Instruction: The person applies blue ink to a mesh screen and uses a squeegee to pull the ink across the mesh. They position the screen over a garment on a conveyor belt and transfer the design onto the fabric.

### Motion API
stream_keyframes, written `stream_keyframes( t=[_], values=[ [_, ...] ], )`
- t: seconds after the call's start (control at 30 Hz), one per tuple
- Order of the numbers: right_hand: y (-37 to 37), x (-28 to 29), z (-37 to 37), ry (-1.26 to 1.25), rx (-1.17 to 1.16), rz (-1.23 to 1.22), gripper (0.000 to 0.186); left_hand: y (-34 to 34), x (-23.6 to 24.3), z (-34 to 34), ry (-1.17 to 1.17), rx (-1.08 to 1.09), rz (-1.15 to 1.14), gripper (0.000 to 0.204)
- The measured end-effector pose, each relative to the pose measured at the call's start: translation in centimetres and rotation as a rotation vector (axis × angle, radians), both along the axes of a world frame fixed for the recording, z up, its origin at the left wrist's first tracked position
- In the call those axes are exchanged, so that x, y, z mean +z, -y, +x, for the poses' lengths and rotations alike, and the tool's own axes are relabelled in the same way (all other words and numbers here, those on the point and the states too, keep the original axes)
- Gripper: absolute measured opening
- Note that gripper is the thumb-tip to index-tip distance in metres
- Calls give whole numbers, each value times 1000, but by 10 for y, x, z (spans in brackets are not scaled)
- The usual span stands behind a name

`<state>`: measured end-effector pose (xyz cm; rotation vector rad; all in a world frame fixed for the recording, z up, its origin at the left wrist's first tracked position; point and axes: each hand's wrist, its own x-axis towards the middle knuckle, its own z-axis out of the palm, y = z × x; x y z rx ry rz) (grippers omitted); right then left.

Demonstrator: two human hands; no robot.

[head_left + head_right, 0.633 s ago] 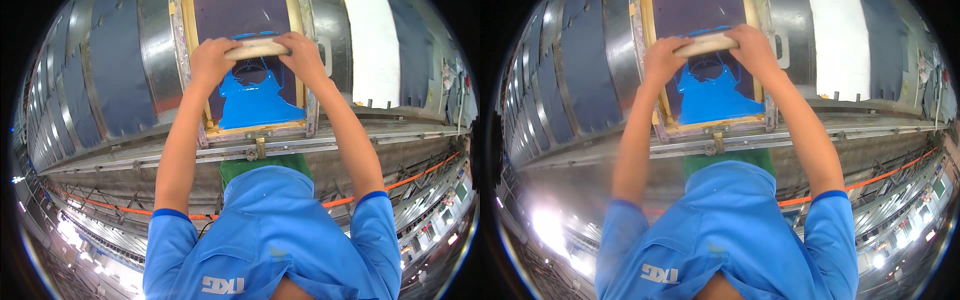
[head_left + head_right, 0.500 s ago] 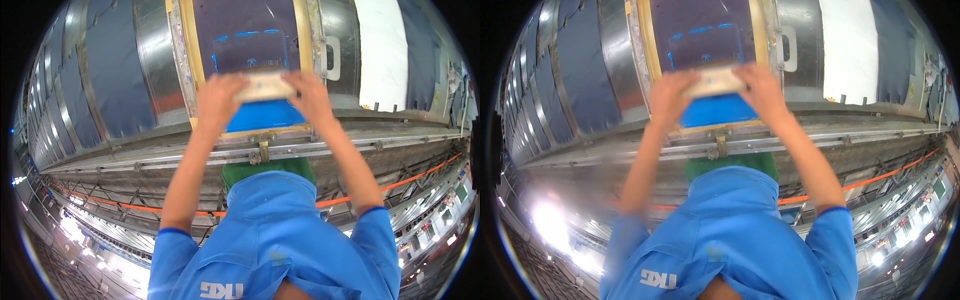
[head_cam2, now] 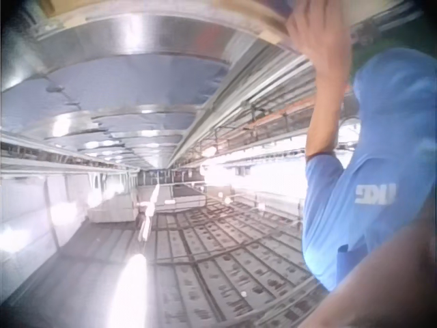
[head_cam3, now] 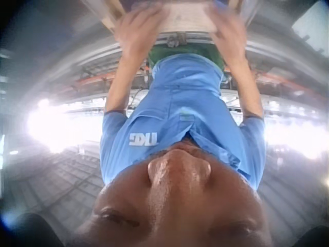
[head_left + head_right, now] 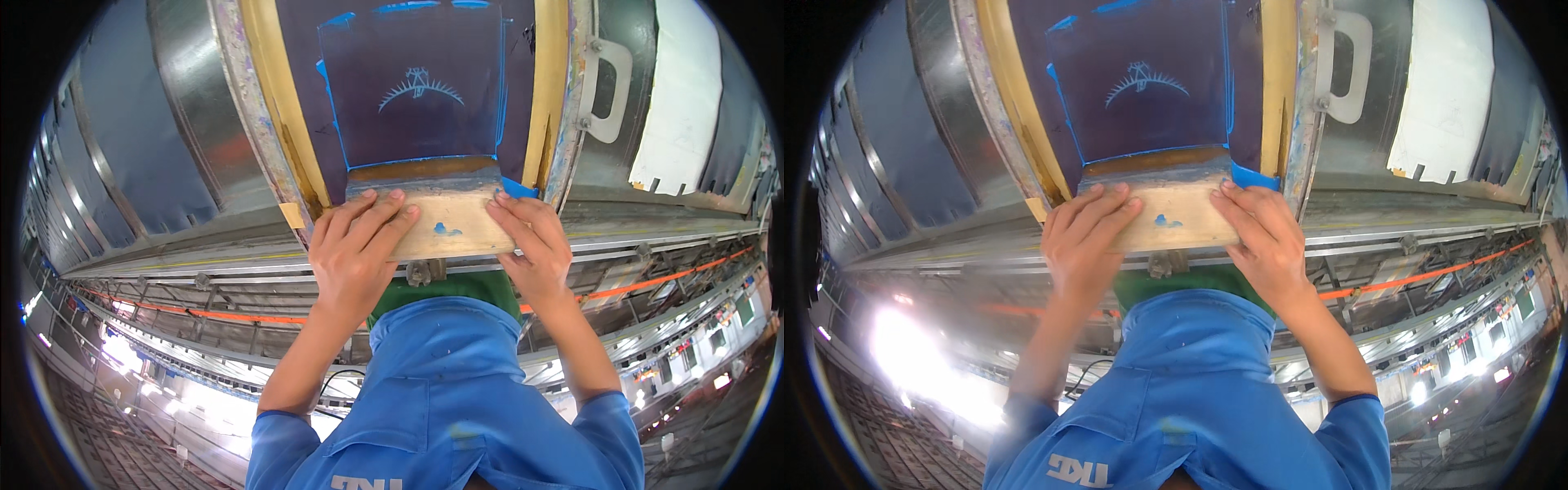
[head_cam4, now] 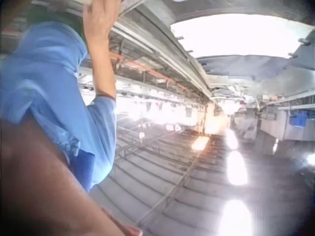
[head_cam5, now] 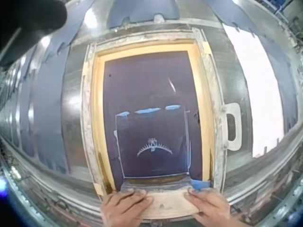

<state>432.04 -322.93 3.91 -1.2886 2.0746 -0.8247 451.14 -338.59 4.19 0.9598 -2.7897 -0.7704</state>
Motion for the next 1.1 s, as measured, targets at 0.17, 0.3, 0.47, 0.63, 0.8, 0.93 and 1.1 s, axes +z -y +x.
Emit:
stream_keyframes(
  t=[0.17,0.3,0.47,0.63,0.8,0.93,1.1],
  values=[
    [-1,-1,0,8,1,-11,62,-1,5,1,8,-4,52,40],
    [-3,-4,-1,15,-3,-15,63,-1,3,3,15,-26,58,39],
    [1,-2,-1,4,-6,-33,64,-1,1,5,20,-34,60,37],
    [2,-5,-1,-17,-10,-49,64,2,4,5,35,-48,104,43],
    [3,-4,-3,-11,12,-28,61,7,3,5,43,-67,134,42],
    [4,-2,-3,-24,20,7,57,7,1,7,49,-74,140,38],
    [5,2,-4,-29,25,52,55,7,-2,8,27,-53,154,40]
  ],
)
